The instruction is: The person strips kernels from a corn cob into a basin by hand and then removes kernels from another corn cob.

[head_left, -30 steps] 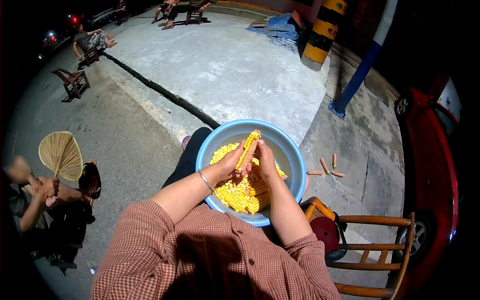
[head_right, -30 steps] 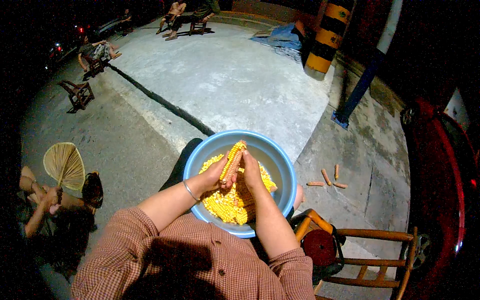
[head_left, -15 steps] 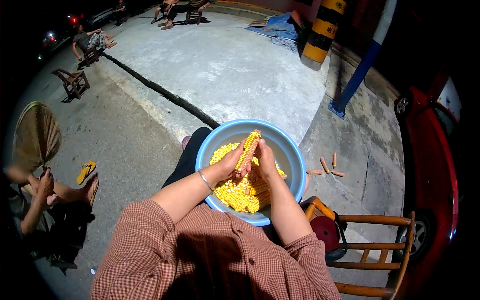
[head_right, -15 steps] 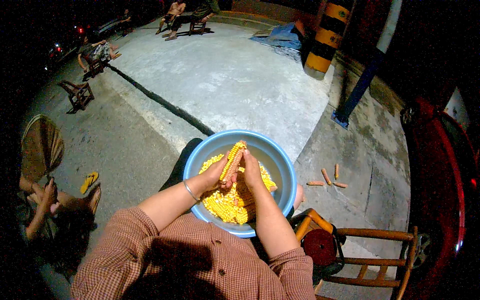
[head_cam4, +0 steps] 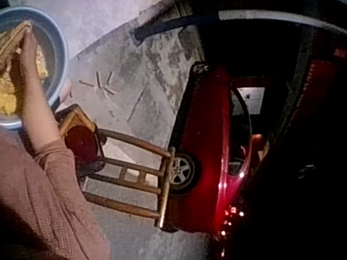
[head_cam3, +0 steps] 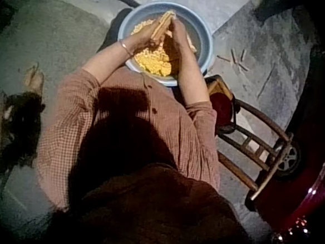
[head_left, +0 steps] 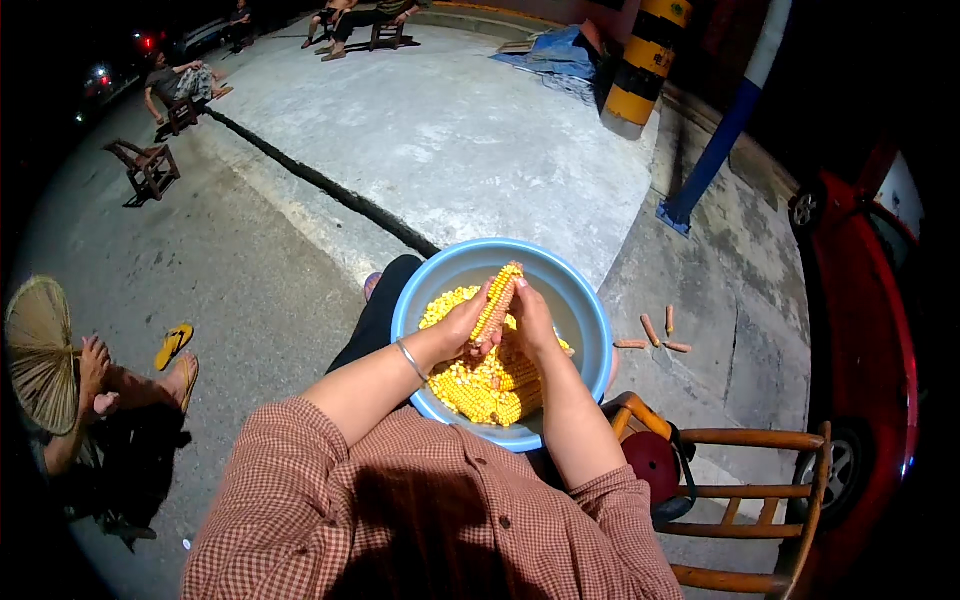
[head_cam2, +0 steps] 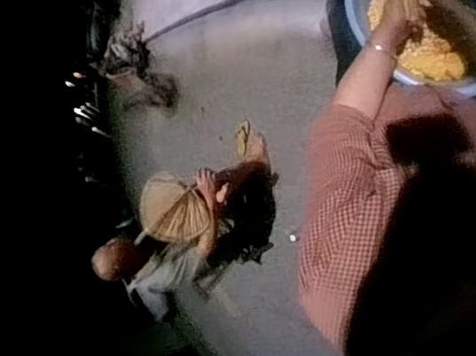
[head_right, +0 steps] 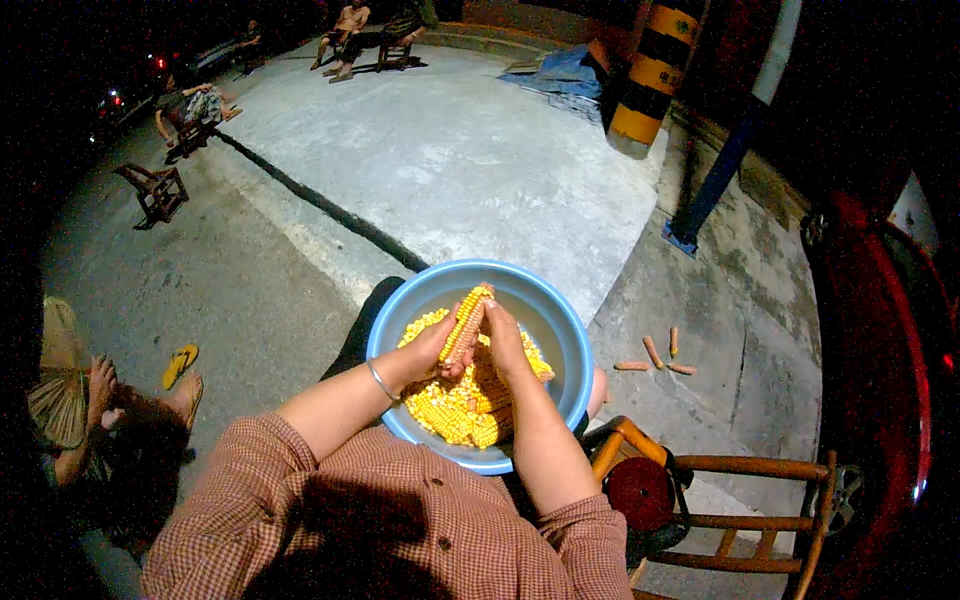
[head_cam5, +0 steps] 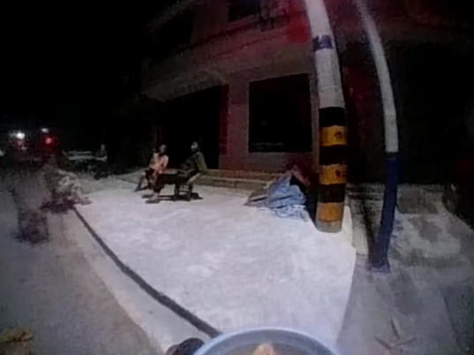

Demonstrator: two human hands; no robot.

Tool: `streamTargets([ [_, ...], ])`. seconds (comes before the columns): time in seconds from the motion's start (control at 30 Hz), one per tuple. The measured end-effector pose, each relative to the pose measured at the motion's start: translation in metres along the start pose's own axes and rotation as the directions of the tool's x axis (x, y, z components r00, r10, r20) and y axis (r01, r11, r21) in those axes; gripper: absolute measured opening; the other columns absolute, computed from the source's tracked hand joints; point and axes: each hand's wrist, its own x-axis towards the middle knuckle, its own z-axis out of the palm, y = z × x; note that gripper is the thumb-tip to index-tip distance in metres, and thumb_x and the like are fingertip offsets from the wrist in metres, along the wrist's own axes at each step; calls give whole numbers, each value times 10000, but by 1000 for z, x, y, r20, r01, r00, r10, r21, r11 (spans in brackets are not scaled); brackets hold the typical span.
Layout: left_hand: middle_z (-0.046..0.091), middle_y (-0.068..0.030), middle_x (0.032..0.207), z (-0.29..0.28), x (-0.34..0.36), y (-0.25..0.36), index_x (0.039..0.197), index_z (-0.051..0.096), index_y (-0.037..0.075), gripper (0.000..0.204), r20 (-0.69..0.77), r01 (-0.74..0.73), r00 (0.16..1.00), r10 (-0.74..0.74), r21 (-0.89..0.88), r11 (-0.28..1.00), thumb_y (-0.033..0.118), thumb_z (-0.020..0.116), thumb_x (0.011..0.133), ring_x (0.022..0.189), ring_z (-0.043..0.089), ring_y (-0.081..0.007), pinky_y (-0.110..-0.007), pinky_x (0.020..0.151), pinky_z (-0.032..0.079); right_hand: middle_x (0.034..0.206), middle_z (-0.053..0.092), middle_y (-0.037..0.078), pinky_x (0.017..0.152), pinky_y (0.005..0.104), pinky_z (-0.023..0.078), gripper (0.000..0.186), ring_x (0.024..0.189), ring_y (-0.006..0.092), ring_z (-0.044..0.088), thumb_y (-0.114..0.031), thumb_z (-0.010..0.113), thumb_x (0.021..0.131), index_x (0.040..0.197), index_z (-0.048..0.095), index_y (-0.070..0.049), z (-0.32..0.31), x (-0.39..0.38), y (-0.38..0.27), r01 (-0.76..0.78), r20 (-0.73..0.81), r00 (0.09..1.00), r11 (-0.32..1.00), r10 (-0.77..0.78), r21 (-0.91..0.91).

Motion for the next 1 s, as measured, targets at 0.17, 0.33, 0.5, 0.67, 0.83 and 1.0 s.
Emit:
streamTargets([
  [0.17,532,-37,595,-1,1,1,1065,466,119,498,22,-18,1000,20,-92,996,499,183,911,425,499,-91,-184,365,380,950,566,88,742,302,438,484,800,167,548,-431,322,904,1094,503,-25,7,-2,-4,-62,-3,998,981,64,184],
  [0.33,563,-33,680,-7,11,-2,1018,496,120,448,2,-80,996,85,-307,948,467,233,915,522,546,-112,-199,379,393,899,557,46,626,247,440,402,685,103,523,-362,379,909,1126,482,-41,9,-7,-15,-167,100,981,986,164,23],
  [0.5,551,-17,732,-14,11,-6,956,525,101,461,-55,-144,989,135,-224,964,478,264,909,579,533,-111,-208,446,423,1074,521,100,774,285,446,605,907,168,537,-273,607,800,1282,324,-43,13,-13,-18,-73,273,957,992,98,-99],
  [0.67,498,12,643,-11,15,-11,885,504,94,488,-227,-269,942,248,-68,961,523,271,894,517,455,-68,-187,443,355,1198,446,147,937,320,339,766,1108,209,432,-274,693,717,1314,271,-46,17,-14,-17,-19,294,953,982,75,-187],
  [0.83,482,7,630,-11,15,-12,857,503,89,497,-198,-317,929,313,12,948,529,275,892,536,449,-68,-190,467,358,1225,424,149,946,315,329,786,1122,215,420,-251,692,716,1327,245,-42,18,-12,-8,34,264,964,983,15,-178],
  [1.0,495,0,637,-14,16,-13,865,507,87,503,-223,-280,940,257,-78,957,535,279,888,538,458,-74,-193,464,359,1269,382,154,965,317,309,801,1165,220,381,-236,663,735,1354,189,-51,19,-15,-15,26,310,951,989,20,-145],
])
